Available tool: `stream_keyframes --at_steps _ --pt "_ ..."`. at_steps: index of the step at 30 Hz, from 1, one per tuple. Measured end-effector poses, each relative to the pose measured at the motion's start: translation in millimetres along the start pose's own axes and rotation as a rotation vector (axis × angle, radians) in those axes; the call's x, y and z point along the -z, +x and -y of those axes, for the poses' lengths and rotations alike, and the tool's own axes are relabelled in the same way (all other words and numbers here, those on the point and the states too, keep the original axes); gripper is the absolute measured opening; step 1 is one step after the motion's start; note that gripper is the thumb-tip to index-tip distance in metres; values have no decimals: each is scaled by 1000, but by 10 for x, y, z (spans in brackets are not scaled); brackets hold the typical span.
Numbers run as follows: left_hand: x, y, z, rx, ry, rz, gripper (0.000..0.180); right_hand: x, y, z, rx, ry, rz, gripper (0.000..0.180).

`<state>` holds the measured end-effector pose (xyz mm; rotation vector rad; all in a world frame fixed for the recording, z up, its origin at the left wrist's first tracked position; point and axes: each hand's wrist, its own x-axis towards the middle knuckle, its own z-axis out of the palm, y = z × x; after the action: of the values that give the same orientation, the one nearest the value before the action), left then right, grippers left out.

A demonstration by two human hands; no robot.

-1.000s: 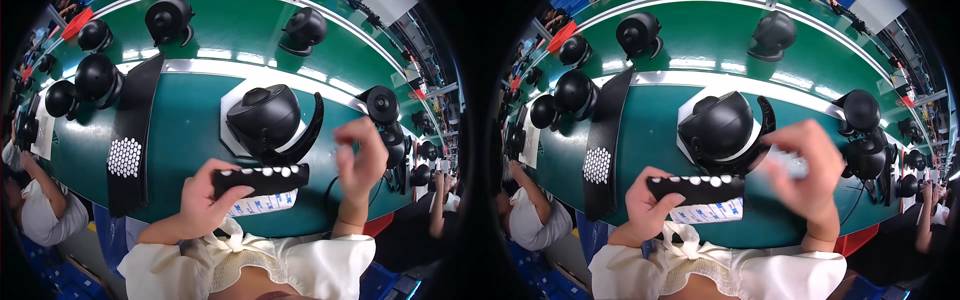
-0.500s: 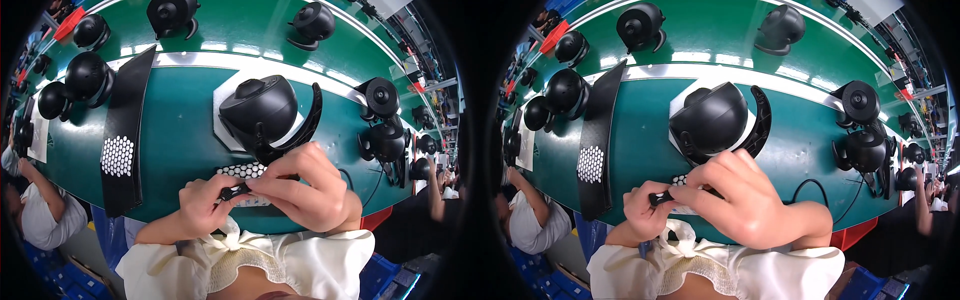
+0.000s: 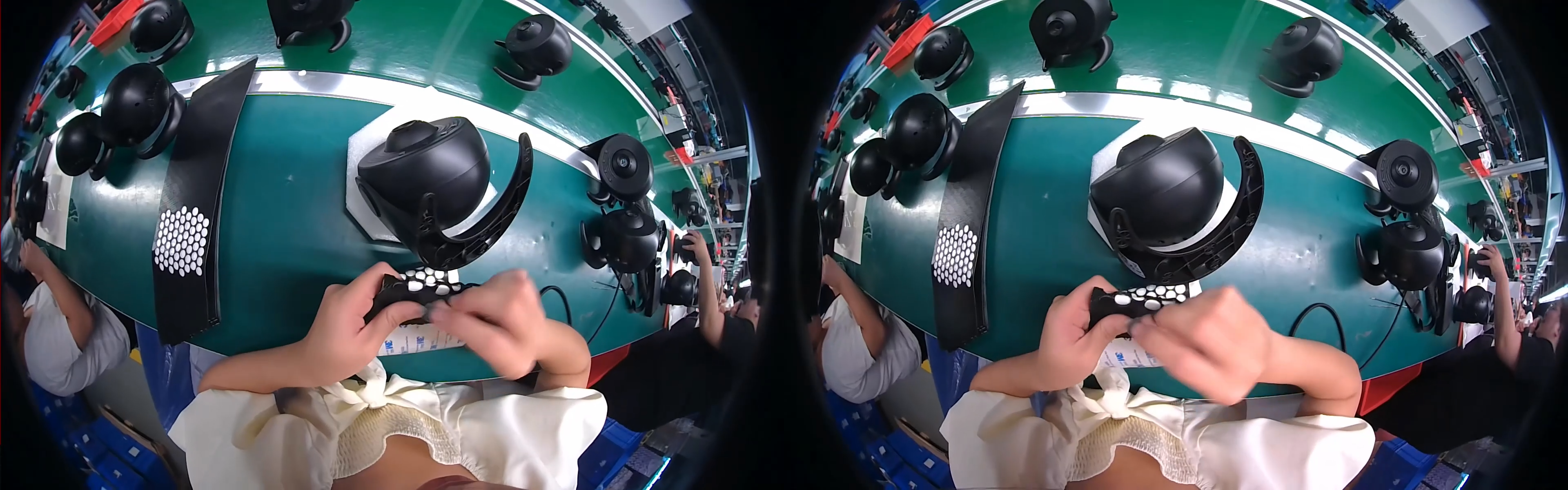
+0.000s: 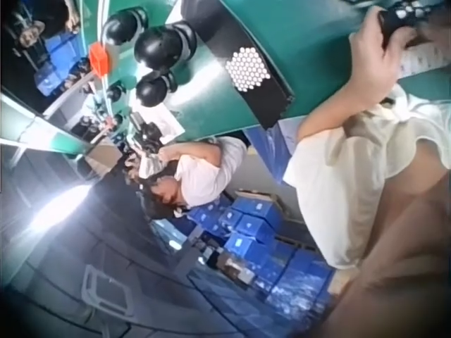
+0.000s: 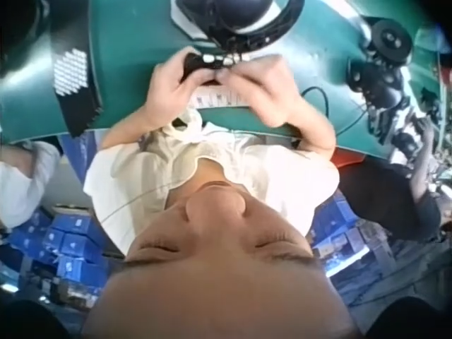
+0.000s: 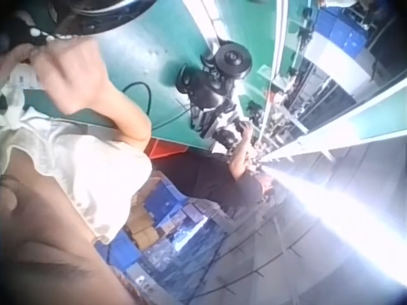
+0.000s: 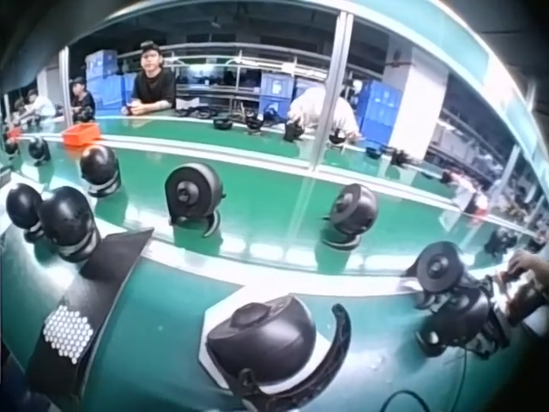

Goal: Assembling and inspecting spherical black lamp fixture components on a factory production line.

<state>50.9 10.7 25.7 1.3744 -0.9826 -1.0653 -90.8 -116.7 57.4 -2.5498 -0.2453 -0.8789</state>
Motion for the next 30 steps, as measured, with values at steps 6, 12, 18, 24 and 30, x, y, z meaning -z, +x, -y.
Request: stream_keyframes --at_steps 6,12,18,24,30 --pt "-53 102 93 -50 -91 244 16 291 3 -427 -691 250 -668 12" --pt "6 79 173 -255 -538 154 16 354 43 -299 -721 675 -556 22" --pt "85 104 198 -379 -317 168 17 203 588 -336 -405 328 -257 41" --pt "79 135 129 -350 -352 130 21 -30 752 -561 -347 482 -76 34" --pt "84 145 110 -406 -247 108 18 -93 702 -579 -348 513 -126 34"
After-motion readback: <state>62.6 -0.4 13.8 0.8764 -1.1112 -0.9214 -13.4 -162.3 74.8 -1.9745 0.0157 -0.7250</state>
